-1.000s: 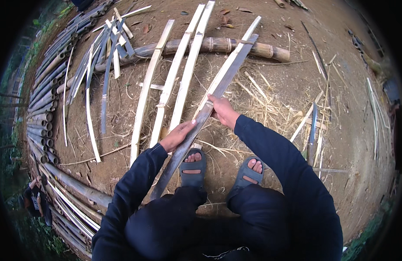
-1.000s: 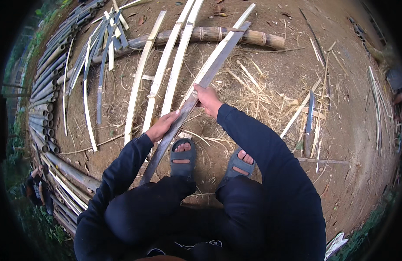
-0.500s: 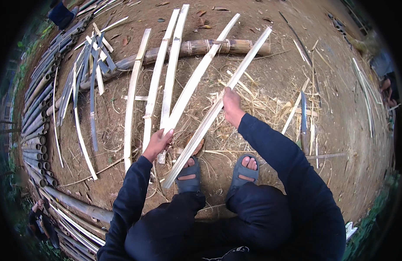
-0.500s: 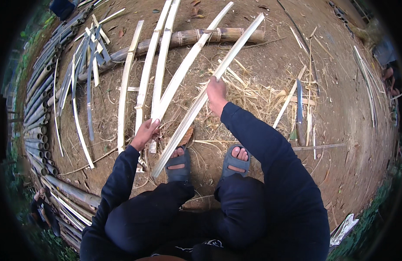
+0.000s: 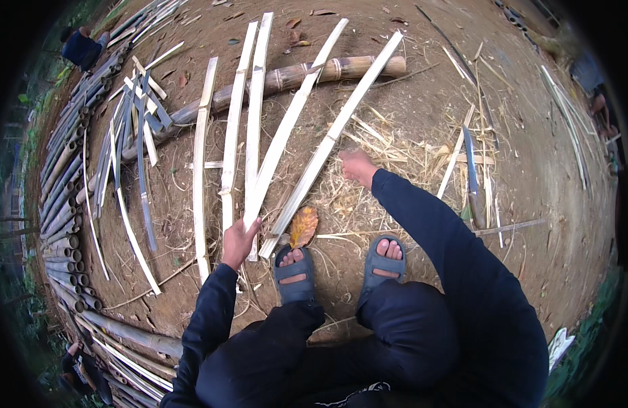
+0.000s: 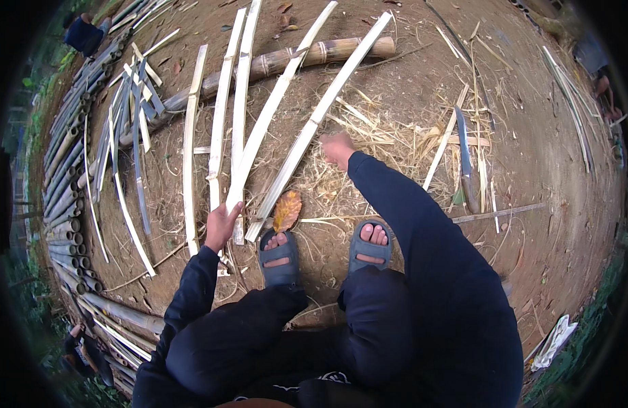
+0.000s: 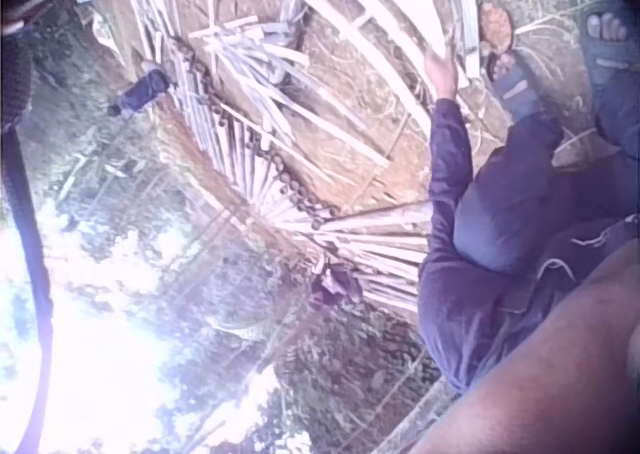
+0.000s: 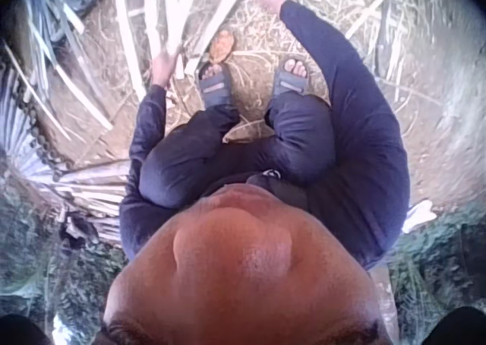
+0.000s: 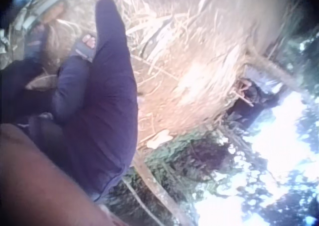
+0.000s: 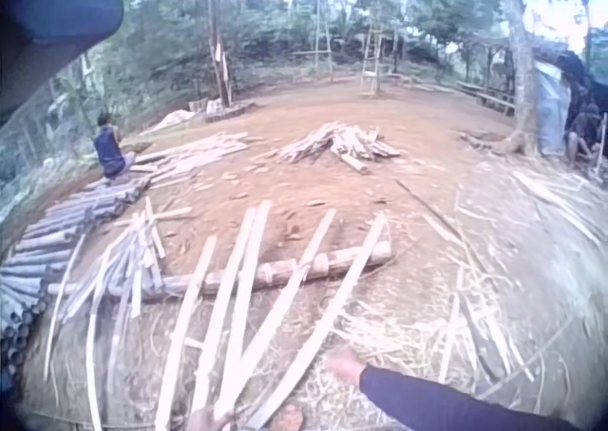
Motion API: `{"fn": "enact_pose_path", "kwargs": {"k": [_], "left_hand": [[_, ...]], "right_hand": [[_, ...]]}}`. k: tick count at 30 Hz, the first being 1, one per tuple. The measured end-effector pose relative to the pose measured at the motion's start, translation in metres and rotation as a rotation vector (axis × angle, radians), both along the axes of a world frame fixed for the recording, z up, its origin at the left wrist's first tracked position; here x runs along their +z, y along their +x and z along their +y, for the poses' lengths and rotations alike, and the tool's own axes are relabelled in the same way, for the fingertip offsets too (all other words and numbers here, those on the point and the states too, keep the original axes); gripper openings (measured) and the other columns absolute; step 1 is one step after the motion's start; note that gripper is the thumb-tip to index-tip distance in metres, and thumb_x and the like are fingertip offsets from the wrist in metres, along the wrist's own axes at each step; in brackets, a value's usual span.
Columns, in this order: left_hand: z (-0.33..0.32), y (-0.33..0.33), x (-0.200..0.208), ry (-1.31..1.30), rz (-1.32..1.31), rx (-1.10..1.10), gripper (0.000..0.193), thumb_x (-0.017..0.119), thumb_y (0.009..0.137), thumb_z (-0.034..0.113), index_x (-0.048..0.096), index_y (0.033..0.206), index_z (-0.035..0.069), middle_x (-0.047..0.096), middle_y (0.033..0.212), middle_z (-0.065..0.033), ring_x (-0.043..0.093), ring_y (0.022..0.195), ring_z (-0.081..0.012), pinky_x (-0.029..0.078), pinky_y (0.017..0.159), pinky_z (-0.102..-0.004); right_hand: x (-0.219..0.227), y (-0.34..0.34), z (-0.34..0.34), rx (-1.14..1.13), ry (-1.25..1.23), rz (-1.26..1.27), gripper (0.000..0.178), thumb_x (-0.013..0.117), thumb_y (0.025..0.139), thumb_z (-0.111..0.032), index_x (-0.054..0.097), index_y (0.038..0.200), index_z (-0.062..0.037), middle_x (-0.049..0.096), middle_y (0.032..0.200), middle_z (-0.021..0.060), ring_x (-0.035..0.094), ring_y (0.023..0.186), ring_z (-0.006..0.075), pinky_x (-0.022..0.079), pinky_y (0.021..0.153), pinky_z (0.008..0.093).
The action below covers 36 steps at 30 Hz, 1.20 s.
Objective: The person shaves a strip of bamboo using a knife, then gathers and arranges several bamboo strips on the ground.
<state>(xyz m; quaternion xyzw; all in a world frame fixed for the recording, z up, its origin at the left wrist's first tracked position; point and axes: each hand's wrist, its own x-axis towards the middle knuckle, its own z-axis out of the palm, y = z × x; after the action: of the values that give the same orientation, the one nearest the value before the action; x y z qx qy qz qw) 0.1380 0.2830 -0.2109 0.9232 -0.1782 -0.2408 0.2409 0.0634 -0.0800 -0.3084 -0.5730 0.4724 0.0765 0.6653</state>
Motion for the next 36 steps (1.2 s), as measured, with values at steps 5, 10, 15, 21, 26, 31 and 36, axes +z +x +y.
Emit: {"fn": "enact_pose_path", "kwargs": {"k": [5, 10, 15, 21, 26, 31, 36], "left_hand": [[0.066, -0.006, -0.023, -0.086, -0.156, 0.094, 0.041, 0.067, 0.092, 0.038, 0.069, 0.096, -0.003, 0.068, 0.073, -0.0185, 0.066, 0.063, -0.0246, 0.05, 0.062, -0.0371], [0.107, -0.019, -0.019, 0.022, -0.367, 0.199, 0.044, 0.067, 0.092, 0.039, 0.062, 0.079, -0.003, 0.061, 0.063, -0.02, 0.059, 0.055, -0.0317, 0.046, 0.055, -0.0404], [0.136, -0.027, -0.033, 0.147, -0.463, 0.198, 0.051, 0.067, 0.091, 0.043, 0.052, 0.07, -0.001, 0.054, 0.057, -0.0195, 0.055, 0.052, -0.0379, 0.042, 0.051, -0.046], [0.133, -0.024, -0.043, 0.247, -0.515, 0.032, 0.041, 0.067, 0.09, 0.04, 0.058, 0.102, 0.002, 0.064, 0.09, -0.0201, 0.06, 0.085, -0.038, 0.046, 0.074, -0.0461], [0.085, -0.027, -0.013, 0.031, -0.592, 0.057, 0.041, 0.067, 0.091, 0.024, 0.053, 0.12, -0.001, 0.055, 0.111, -0.0194, 0.05, 0.105, -0.0368, 0.039, 0.095, -0.0466], [0.082, -0.016, -0.045, -0.673, 0.475, 0.432, 0.036, 0.046, 0.105, 0.029, 0.06, 0.114, -0.003, 0.065, 0.098, -0.01, 0.061, 0.081, -0.0131, 0.049, 0.076, -0.0245], [0.028, -0.041, -0.004, -0.642, -0.024, -0.046, 0.065, 0.046, 0.097, 0.054, 0.051, 0.128, -0.003, 0.059, 0.116, -0.0166, 0.058, 0.103, -0.0241, 0.046, 0.088, -0.0361]], "right_hand": [[-0.007, 0.02, 0.006, -0.071, 0.025, -0.056, 0.04, 0.06, 0.097, -0.03, 0.058, 0.11, 0.0079, 0.06, 0.071, 0.0082, 0.054, 0.053, 0.012, 0.047, 0.048, 0.0281], [-0.019, 0.03, -0.005, -0.066, 0.083, 0.045, 0.044, 0.062, 0.097, -0.036, 0.058, 0.111, 0.0057, 0.061, 0.081, 0.0085, 0.058, 0.064, 0.013, 0.05, 0.057, 0.0284], [0.006, 0.041, 0.006, -0.162, 0.17, -0.063, 0.039, 0.065, 0.095, -0.037, 0.057, 0.116, -0.0057, 0.051, 0.083, 0.0007, 0.05, 0.067, 0.0085, 0.049, 0.062, 0.0243], [0.016, 0.053, 0.006, -0.093, 0.102, -0.079, 0.034, 0.068, 0.093, -0.039, 0.063, 0.103, -0.0069, 0.057, 0.082, -0.0021, 0.042, 0.062, 0.0065, 0.041, 0.053, 0.0234], [0.058, 0.043, -0.007, -0.072, 0.071, -0.233, 0.033, 0.063, 0.097, -0.038, 0.061, 0.103, -0.0054, 0.062, 0.088, 0.0005, 0.053, 0.075, 0.0085, 0.046, 0.068, 0.0255], [0.112, 0.037, -0.023, -0.212, 0.196, -0.471, 0.035, 0.055, 0.101, -0.035, 0.056, 0.11, -0.0015, 0.063, 0.094, 0.0071, 0.063, 0.081, 0.0151, 0.054, 0.073, 0.0321], [0.164, 0.026, -0.012, -0.435, -0.001, -0.479, 0.04, 0.049, 0.103, -0.037, 0.053, 0.104, 0.0033, 0.06, 0.089, 0.0101, 0.06, 0.077, 0.0187, 0.052, 0.077, 0.034]]}}
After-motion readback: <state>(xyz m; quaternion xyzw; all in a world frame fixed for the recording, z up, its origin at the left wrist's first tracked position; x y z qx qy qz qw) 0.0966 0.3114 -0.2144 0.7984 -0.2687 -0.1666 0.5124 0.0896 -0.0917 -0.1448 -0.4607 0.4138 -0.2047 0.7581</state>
